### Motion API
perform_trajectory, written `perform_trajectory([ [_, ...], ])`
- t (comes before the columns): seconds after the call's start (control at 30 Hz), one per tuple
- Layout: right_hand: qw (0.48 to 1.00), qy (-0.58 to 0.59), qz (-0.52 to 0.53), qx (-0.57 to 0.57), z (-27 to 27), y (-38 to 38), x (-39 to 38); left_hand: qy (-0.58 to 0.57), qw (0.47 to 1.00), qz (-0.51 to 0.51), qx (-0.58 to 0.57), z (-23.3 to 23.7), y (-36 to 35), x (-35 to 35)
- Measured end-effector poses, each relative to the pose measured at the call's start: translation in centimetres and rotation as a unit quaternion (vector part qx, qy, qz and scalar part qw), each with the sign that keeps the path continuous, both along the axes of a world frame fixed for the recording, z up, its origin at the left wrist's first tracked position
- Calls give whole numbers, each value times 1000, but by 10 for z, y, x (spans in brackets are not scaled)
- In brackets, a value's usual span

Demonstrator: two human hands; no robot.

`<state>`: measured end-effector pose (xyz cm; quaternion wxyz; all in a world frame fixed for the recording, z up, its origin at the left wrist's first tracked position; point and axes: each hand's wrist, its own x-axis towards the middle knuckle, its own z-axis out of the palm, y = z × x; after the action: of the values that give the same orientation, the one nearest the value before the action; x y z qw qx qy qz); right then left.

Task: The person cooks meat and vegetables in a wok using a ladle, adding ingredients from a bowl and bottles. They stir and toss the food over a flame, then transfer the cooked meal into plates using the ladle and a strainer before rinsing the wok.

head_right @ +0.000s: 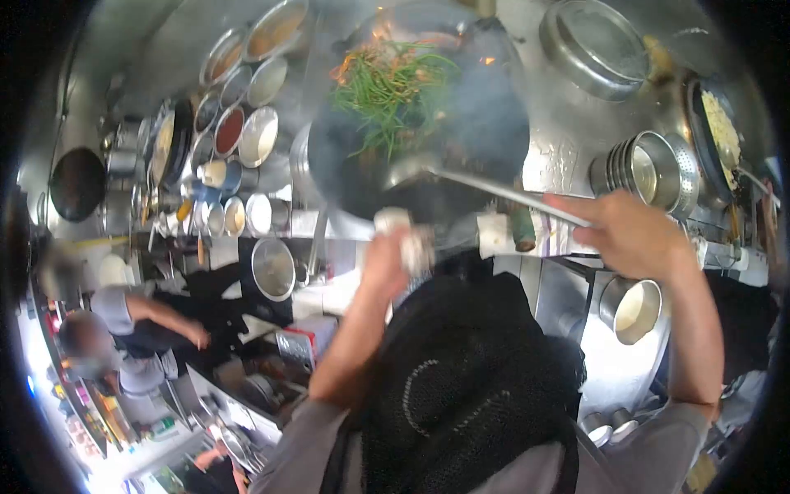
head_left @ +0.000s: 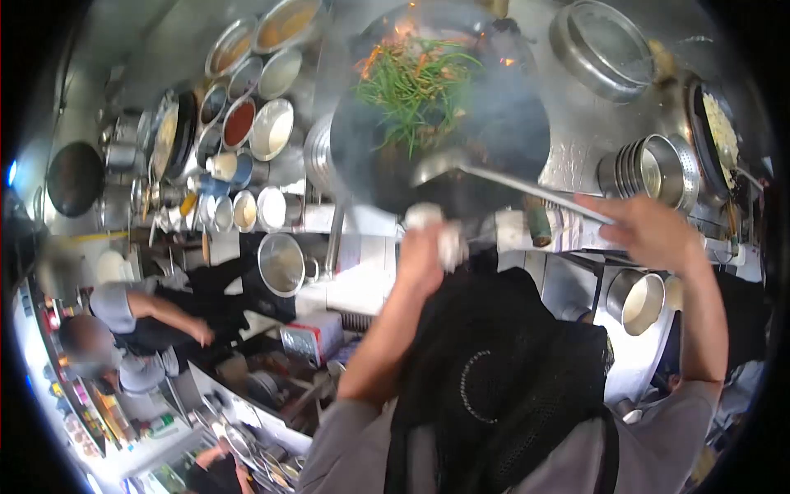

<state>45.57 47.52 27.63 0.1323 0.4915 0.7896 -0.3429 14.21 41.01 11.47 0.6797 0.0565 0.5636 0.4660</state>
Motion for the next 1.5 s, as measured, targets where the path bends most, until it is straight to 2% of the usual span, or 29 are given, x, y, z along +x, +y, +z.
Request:
perform_trajectory([
  [0.07,999,27,2,26,9,19,-7,-45,997,-5,66,29,56,-7],
  [0.1,998,-52,-15,33,11,29,-37,-41,995,-15,87,10,72,-9],
  [0.17,980,-16,3,200,-76,42,-47,2,995,-15,99,-44,66,0],
  [0.2,977,-8,-29,209,-110,45,-49,44,995,-9,88,-68,39,5],
  [0.27,979,45,-31,196,-96,27,-42,23,994,-1,107,-115,-8,-3],
  [0.33,992,26,-9,121,-34,18,-23,12,988,-72,133,-48,-21,-6],
  [0.37,999,6,24,25,-16,11,-16,21,997,-20,78,-39,-15,-2],
  [0.4,982,119,93,110,-24,11,5,-6,998,-19,65,-17,4,-5],
  [0.47,997,49,39,45,7,27,-14,-69,991,-9,115,4,60,-14],
  [0.5,997,45,41,40,-10,34,-25,-58,992,-6,115,-1,82,-16],
  [0.6,981,-26,-29,188,-99,45,-50,48,989,40,134,-99,34,9],
  [0.67,988,8,-54,142,-79,22,-46,15,995,13,98,-121,-18,0],
  [0.73,995,6,-26,93,-32,7,-26,11,992,-70,105,-62,-31,-9],
  [0.77,999,-1,15,32,-17,1,-14,13,997,-20,78,-44,-19,-7],
  [0.8,995,79,33,55,-18,2,0,-6,998,-25,49,-12,2,-9],
  [0.83,997,45,26,60,-9,10,-5,-35,995,20,93,10,28,-8],
  [0.87,997,11,15,73,-2,20,-16,-28,994,-36,103,9,63,-20],
  [0.93,994,-23,-1,105,-41,29,-43,0,993,-36,112,-34,75,-20],
  [1.0,983,-11,-38,178,-94,35,-44,162,964,-24,211,-191,25,-16],
  [1.1,988,17,-29,151,-43,15,-23,28,996,-50,66,-52,-28,-4],
  [1.13,998,-12,-4,66,-8,12,-15,19,995,-85,44,-20,-34,-7],
  [1.17,998,-43,31,-30,8,7,-13,-25,997,-76,15,-27,-20,-17],
  [1.2,993,78,71,44,-3,9,5,236,940,-131,211,-38,-11,-11],
  [1.23,998,17,49,35,2,18,-6,-35,999,18,36,29,32,-8],
  [1.27,998,-45,25,28,9,30,-22,-31,994,-26,105,19,63,-18],
  [1.33,990,-54,6,130,-41,40,-48,14,991,-9,132,-21,79,-11],
  [1.4,981,-59,-25,182,-91,43,-55,57,994,34,90,-145,34,-7],
  [1.47,983,-30,-39,179,-67,28,-44,6,995,-23,98,-113,-24,-10],
  [1.5,989,-47,-7,138,-39,19,-33,4,994,-57,95,-65,-29,-9],
])
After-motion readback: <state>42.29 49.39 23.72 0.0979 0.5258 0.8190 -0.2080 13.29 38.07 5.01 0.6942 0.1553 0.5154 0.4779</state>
